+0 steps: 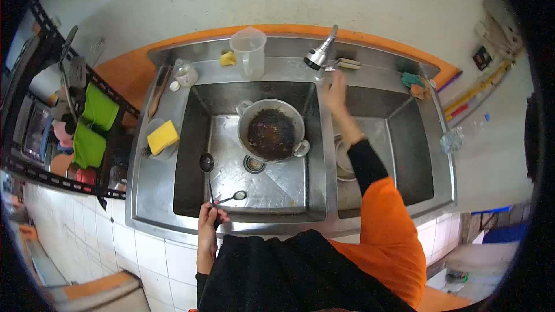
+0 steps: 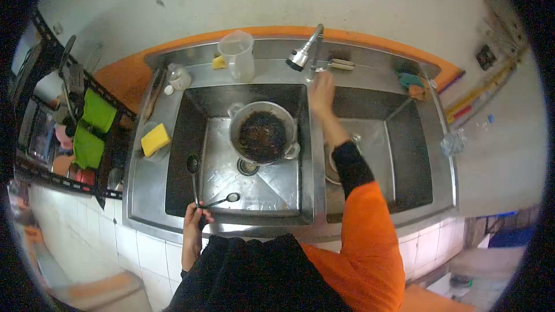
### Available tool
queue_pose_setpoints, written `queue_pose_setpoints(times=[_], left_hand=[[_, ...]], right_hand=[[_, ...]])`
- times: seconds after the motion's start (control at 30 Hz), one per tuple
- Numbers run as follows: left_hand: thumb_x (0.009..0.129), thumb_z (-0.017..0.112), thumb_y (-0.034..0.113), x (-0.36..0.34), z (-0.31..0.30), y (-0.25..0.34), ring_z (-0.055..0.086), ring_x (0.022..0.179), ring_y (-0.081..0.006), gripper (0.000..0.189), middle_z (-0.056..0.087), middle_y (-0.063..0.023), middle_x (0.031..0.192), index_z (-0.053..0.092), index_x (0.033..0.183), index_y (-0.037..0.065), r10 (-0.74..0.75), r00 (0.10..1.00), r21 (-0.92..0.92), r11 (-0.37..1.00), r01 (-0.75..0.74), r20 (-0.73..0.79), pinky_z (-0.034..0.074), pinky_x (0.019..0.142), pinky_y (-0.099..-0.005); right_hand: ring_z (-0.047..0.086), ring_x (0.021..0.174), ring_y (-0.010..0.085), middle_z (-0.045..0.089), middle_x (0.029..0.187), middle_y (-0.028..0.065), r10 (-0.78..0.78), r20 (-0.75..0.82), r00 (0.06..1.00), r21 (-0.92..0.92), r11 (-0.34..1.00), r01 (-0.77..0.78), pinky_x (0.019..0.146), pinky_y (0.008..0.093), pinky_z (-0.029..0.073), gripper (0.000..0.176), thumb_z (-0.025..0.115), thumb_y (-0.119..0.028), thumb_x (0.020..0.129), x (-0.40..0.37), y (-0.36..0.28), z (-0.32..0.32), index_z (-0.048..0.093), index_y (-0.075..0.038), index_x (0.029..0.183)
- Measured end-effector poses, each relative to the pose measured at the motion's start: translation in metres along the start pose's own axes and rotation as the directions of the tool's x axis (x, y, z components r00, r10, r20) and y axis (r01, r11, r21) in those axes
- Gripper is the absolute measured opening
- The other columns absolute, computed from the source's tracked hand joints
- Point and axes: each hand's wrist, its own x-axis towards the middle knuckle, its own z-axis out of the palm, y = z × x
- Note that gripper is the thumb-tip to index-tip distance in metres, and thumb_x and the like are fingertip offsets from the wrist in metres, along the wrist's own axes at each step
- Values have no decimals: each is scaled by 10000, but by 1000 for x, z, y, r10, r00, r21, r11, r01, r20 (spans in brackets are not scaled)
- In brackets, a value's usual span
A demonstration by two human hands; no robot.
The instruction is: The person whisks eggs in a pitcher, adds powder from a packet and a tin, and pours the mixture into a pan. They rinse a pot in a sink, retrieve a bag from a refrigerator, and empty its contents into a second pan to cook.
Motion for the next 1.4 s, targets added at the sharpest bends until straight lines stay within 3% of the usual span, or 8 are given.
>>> queue_pose_setpoints(times=[0.23, 0.53, 0.63, 0.8, 0.87, 1.0, 1.3, 1.4], left_hand=[[920, 388, 96, 0, 21, -2, 573, 709, -162, 153, 575, -72, 793, 482, 1029, 43, -44, 998, -10, 999, 44, -47, 453, 680, -272], [915, 398, 101, 59, 58, -5, 503, 628, -111, 151, 558, -55, 784, 480, 1026, 42, -68, 993, 114, 992, 58, 91, 392, 625, -224], [911, 415, 115, 86, 74, -3, 422, 569, -78, 152, 504, -16, 716, 482, 1036, 61, -30, 989, 105, 994, 15, 142, 336, 553, -205], [915, 444, 183, 130, 110, -3, 353, 551, -52, 175, 422, 24, 652, 457, 1069, 101, -67, 992, -109, 991, 79, 108, 262, 492, -194], [920, 446, 205, 144, 122, -1, 364, 560, -51, 177, 418, 27, 653, 449, 1069, 110, -9, 994, -178, 984, 28, 107, 270, 494, -191], [924, 449, 225, 158, 137, 1, 432, 614, -84, 167, 449, 22, 698, 451, 1047, 112, 77, 994, -202, 978, -59, 83, 347, 550, -213], [925, 413, 97, 199, 158, -7, 560, 917, -177, 82, 554, -86, 1001, 437, 1001, 75, 188, 972, -350, 928, -128, 141, 420, 794, -283], [926, 413, 98, 208, 177, -7, 557, 939, -188, 92, 549, -95, 1030, 431, 1011, 67, 151, 975, -385, 920, -77, 165, 420, 839, -292]], right_hand=[[501, 1020, 377, 503, 1126, 209, 68, 351, 934, -212, 977, 9, 846, 443, 425, 275, 418, -173, 894, 64, 69, 23, 506, 3, 1086], [469, 1106, 342, 414, 1299, 157, -85, 384, 919, -200, 964, 173, 902, 423, 407, 347, 454, -197, 885, 1, 94, 15, 465, -53, 1201], [457, 1114, 379, 416, 1288, 185, -204, 431, 879, -439, 803, 402, 931, 388, 396, 460, 490, -215, 863, 6, 86, 13, 392, -27, 1271], [576, 889, 287, 554, 1068, 157, -185, 445, 876, 134, 981, 139, 776, 382, 459, 339, 599, -174, 786, -25, -3, 21, 524, -12, 1074], [590, 758, 168, 612, 904, 77, -84, 820, 566, 416, 766, -490, 664, 295, 479, 265, 572, -128, 797, -40, -35, 30, 546, -16, 1035], [578, 671, 108, 610, 761, 27, -57, 921, 385, 360, 496, -790, 590, 230, 473, 158, 543, -120, 824, -45, -72, 51, 584, -31, 949], [592, 698, 120, 611, 768, 35, -74, 980, 185, 190, 625, -757, 605, 229, 469, 143, 520, -97, 806, -24, -80, 56, 604, -45, 909], [601, 688, 146, 614, 742, 58, -14, 922, 386, 320, 588, -743, 627, 268, 490, 153, 538, -133, 812, -29, -66, 61, 611, -20, 885]])
